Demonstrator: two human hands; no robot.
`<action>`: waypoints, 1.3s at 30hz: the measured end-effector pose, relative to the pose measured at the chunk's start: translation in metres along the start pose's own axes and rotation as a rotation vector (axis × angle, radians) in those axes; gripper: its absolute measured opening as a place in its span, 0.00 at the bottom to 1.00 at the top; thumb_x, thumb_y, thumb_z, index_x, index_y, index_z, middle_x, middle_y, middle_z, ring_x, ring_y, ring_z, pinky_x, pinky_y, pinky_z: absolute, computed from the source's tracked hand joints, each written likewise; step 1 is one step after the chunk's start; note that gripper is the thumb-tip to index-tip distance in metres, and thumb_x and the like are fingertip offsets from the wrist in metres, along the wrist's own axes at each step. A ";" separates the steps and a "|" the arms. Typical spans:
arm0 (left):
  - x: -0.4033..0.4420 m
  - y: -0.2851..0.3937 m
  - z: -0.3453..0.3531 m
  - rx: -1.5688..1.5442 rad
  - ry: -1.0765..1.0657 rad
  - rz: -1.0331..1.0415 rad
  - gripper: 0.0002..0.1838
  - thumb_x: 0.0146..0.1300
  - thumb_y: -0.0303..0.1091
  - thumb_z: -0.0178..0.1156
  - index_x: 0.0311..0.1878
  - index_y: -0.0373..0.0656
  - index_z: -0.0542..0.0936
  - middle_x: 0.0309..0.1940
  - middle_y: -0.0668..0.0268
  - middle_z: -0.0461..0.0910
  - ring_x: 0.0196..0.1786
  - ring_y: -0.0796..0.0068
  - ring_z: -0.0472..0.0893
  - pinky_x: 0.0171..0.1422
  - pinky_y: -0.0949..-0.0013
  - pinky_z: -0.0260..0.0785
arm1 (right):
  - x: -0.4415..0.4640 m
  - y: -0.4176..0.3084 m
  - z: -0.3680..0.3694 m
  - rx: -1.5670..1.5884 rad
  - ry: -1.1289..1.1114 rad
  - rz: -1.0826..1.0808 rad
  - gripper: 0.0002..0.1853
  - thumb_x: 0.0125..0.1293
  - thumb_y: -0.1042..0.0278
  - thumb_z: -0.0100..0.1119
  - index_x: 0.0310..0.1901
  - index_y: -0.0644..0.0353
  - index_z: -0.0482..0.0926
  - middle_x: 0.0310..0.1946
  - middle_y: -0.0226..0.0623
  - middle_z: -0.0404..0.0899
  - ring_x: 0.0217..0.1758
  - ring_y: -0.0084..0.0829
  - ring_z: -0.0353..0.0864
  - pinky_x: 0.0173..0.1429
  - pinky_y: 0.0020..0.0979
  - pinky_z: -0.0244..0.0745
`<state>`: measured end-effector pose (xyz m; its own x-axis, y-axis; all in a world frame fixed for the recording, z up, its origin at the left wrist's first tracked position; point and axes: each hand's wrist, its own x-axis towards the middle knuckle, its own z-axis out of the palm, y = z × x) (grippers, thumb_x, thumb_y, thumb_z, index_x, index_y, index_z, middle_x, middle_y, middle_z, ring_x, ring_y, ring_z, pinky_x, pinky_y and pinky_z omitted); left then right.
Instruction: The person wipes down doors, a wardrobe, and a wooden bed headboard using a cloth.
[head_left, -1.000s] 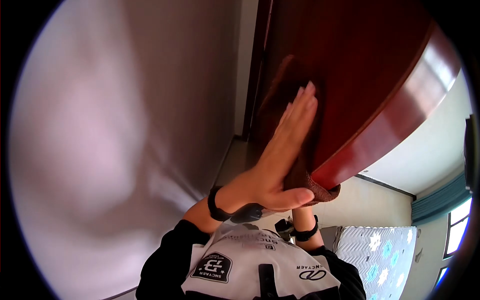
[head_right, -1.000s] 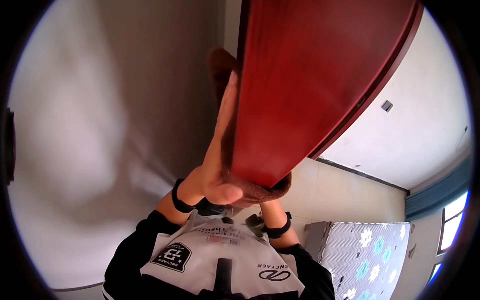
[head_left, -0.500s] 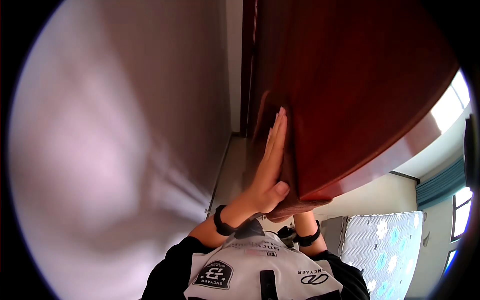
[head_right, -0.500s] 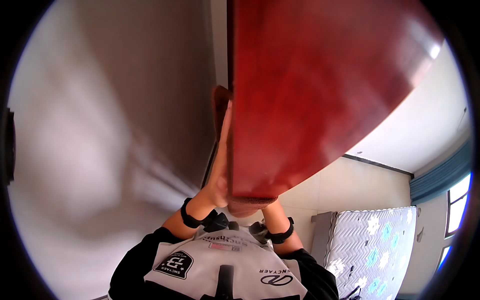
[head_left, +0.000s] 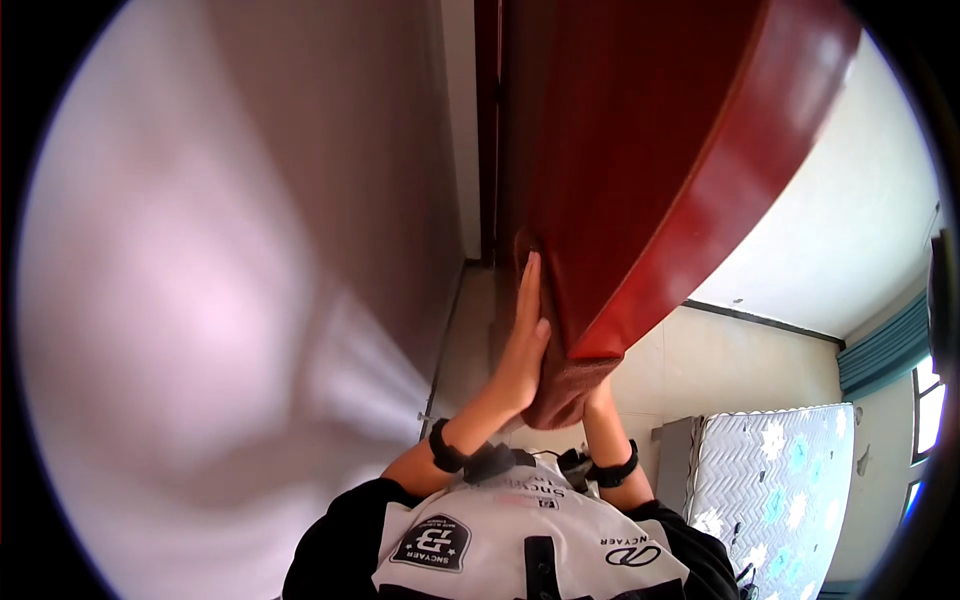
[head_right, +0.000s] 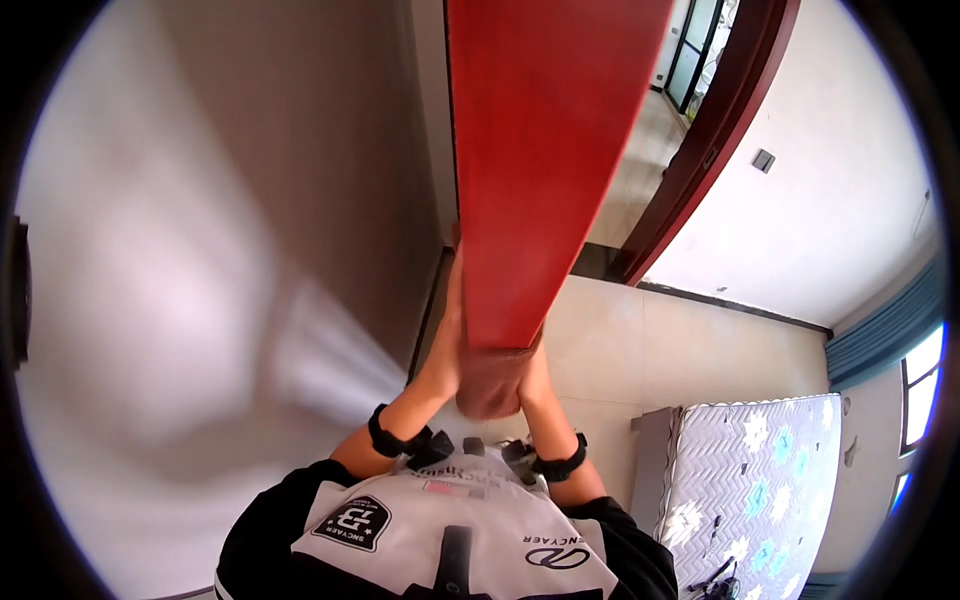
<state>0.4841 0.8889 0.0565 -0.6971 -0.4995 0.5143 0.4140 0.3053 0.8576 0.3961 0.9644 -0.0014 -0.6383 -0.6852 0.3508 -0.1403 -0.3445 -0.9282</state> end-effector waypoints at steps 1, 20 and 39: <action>0.000 0.008 0.000 -0.011 0.002 -0.027 0.45 0.64 0.64 0.35 0.71 0.38 0.38 0.73 0.51 0.33 0.75 0.56 0.34 0.75 0.58 0.27 | -0.008 -0.022 0.003 -0.084 0.011 -0.071 0.40 0.55 0.69 0.63 0.66 0.63 0.52 0.61 0.38 0.62 0.63 0.32 0.63 0.66 0.31 0.59; 0.047 -0.033 -0.007 0.203 0.090 0.008 0.39 0.65 0.48 0.45 0.71 0.35 0.43 0.72 0.50 0.42 0.74 0.61 0.42 0.75 0.65 0.34 | 0.001 -0.113 0.033 -0.746 0.392 -0.722 0.56 0.51 0.46 0.61 0.70 0.63 0.35 0.70 0.50 0.38 0.73 0.49 0.41 0.71 0.45 0.44; 0.022 0.074 -0.012 -0.193 -0.064 0.078 0.43 0.64 0.64 0.34 0.72 0.42 0.43 0.73 0.57 0.36 0.75 0.61 0.36 0.75 0.58 0.27 | -0.002 -0.110 0.042 0.066 0.117 -0.225 0.38 0.63 0.53 0.54 0.67 0.66 0.50 0.65 0.45 0.57 0.66 0.35 0.59 0.67 0.36 0.53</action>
<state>0.5062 0.8908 0.1316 -0.6918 -0.4257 0.5832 0.5685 0.1768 0.8034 0.4443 0.9769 0.1051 -0.6802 -0.5092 0.5273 -0.2415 -0.5235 -0.8171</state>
